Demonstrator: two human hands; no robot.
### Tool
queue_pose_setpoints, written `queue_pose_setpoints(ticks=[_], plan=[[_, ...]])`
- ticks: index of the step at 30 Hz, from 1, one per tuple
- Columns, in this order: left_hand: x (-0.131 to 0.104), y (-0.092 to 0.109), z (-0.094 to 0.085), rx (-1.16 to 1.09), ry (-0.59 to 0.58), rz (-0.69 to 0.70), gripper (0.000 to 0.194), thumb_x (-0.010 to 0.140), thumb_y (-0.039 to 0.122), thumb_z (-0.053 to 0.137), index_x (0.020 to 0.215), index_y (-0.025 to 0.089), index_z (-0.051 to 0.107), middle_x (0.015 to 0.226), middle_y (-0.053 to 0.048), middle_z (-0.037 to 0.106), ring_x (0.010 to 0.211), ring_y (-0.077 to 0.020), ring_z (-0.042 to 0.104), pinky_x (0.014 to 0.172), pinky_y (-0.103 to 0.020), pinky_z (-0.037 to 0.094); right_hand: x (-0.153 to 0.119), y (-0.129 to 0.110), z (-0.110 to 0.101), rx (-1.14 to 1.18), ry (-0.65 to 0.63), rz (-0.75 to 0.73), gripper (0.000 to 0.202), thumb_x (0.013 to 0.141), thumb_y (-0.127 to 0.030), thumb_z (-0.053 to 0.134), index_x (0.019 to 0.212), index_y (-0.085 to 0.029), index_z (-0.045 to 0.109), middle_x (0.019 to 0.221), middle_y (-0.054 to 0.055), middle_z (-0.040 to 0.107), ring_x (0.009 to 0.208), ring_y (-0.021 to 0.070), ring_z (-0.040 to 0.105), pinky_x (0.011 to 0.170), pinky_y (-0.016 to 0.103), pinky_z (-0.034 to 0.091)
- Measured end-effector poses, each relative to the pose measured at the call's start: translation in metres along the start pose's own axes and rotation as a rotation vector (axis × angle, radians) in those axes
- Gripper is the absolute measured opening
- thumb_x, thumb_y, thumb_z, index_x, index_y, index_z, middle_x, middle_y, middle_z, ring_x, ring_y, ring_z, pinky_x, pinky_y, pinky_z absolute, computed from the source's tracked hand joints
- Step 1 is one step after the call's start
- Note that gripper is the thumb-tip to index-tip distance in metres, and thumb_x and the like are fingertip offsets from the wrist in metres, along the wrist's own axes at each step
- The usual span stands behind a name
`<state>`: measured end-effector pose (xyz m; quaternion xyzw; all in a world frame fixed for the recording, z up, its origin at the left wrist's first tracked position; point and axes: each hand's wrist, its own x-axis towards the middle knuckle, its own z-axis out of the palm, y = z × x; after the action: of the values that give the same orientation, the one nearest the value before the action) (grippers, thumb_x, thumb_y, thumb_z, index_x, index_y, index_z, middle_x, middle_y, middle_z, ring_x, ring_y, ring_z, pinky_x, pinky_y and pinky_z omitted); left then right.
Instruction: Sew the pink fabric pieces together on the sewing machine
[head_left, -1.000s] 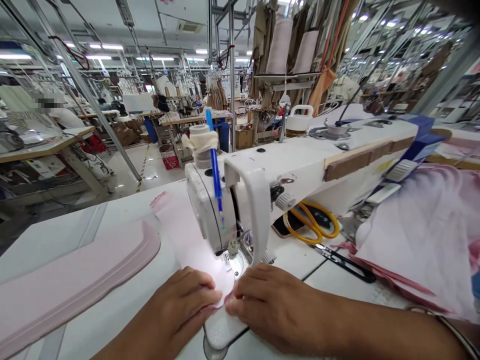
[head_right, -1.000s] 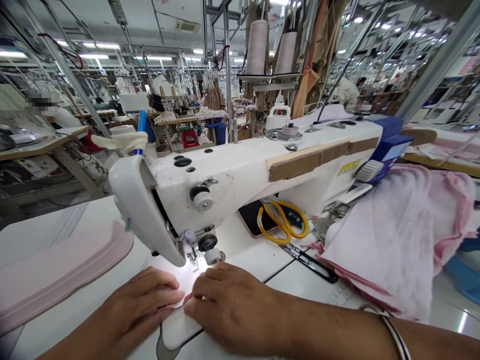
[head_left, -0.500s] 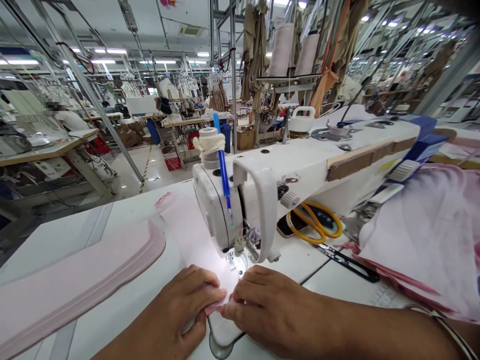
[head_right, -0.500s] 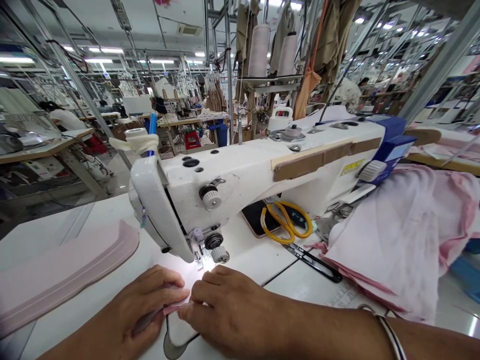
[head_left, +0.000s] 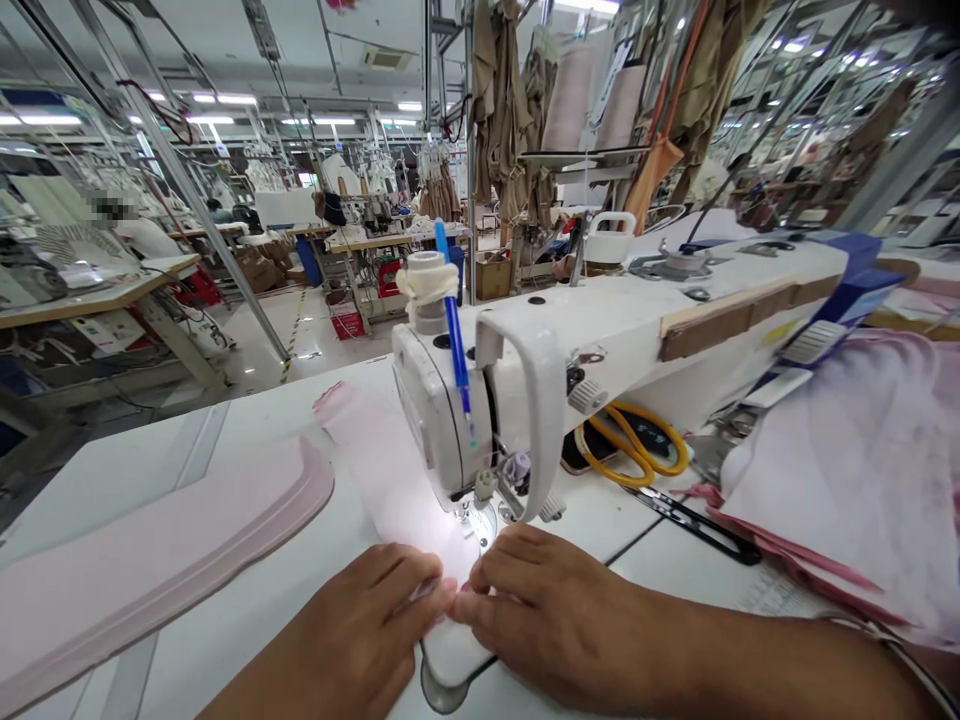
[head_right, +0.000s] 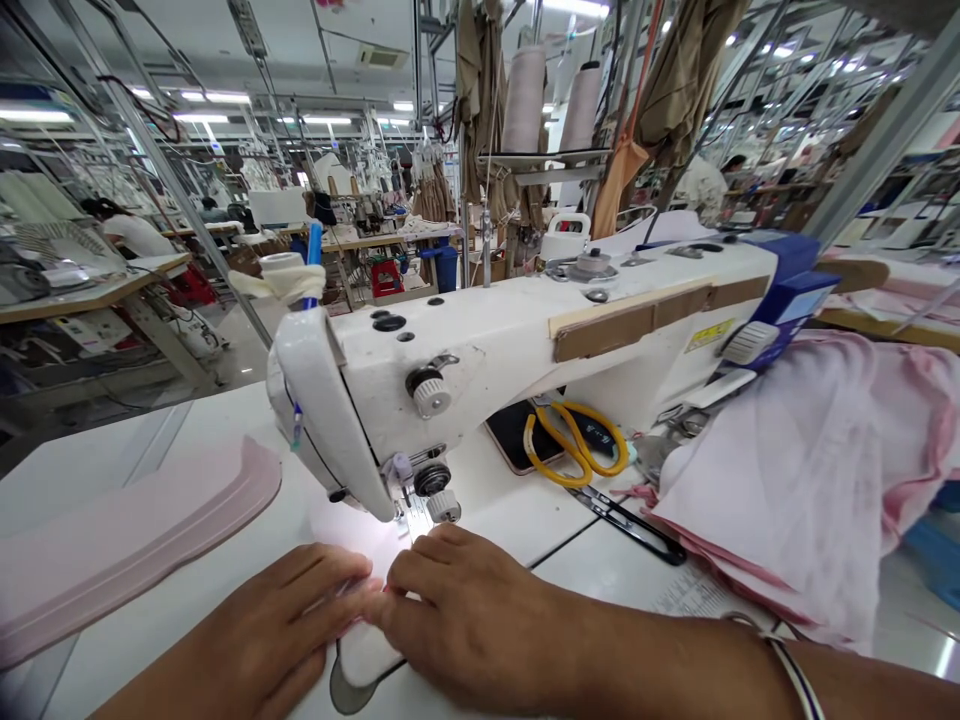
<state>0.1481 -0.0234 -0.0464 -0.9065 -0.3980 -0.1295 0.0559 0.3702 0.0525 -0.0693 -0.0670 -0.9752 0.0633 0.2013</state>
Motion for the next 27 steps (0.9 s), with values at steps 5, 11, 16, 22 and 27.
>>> queue_pose_setpoints(ticks=[5, 11, 16, 22, 27], plan=[[0.006, 0.003, 0.000, 0.125, 0.118, 0.076, 0.043, 0.080, -0.003, 0.034, 0.107, 0.015, 0.062, 0.093, -0.005, 0.070, 0.086, -0.0181, 0.067, 0.075, -0.030, 0.059, -0.004, 0.002, 0.001, -0.048, 0.034, 0.019, 0.024, 0.101, -0.015, 0.037, 0.115, -0.011, 0.055, 0.101, 0.009, 0.062, 0.095, 0.0194, 0.053, 0.086, 0.033, 0.042], [-0.004, -0.001, 0.007, 0.304, 0.092, 0.151, 0.049, 0.077, -0.002, 0.034, 0.115, 0.013, 0.061, 0.118, -0.002, 0.068, 0.107, -0.0151, 0.065, 0.095, -0.027, 0.051, -0.009, 0.002, 0.000, 0.045, -0.026, 0.021, 0.025, 0.102, -0.015, 0.034, 0.115, -0.007, 0.054, 0.095, 0.010, 0.062, 0.096, 0.0192, 0.054, 0.090, 0.034, 0.043], [-0.007, -0.004, 0.010, 0.360, 0.129, 0.159, 0.051, 0.075, 0.000, 0.036, 0.114, 0.017, 0.064, 0.119, 0.002, 0.067, 0.107, -0.0088, 0.064, 0.097, -0.019, 0.043, -0.010, 0.000, 0.002, 0.011, -0.025, 0.038, 0.024, 0.101, -0.014, 0.035, 0.116, -0.007, 0.053, 0.096, 0.010, 0.060, 0.096, 0.0197, 0.053, 0.091, 0.035, 0.042], [-0.007, -0.009, 0.012, 0.282, 0.159, 0.173, 0.050, 0.077, 0.000, 0.035, 0.113, 0.020, 0.064, 0.114, 0.002, 0.070, 0.107, -0.0063, 0.064, 0.099, -0.017, 0.040, -0.011, 0.002, 0.002, 0.001, -0.044, 0.050, 0.025, 0.100, -0.016, 0.038, 0.121, -0.009, 0.050, 0.097, 0.008, 0.060, 0.095, 0.0197, 0.051, 0.090, 0.034, 0.039], [-0.014, -0.014, 0.023, 0.218, 0.165, 0.187, 0.042, 0.089, 0.004, 0.034, 0.120, 0.016, 0.060, 0.122, 0.000, 0.066, 0.119, -0.0095, 0.056, 0.104, -0.020, 0.039, -0.010, 0.004, -0.002, 0.020, -0.077, 0.042, 0.027, 0.098, -0.019, 0.043, 0.123, -0.011, 0.048, 0.101, 0.008, 0.060, 0.093, 0.0191, 0.051, 0.090, 0.032, 0.038]])
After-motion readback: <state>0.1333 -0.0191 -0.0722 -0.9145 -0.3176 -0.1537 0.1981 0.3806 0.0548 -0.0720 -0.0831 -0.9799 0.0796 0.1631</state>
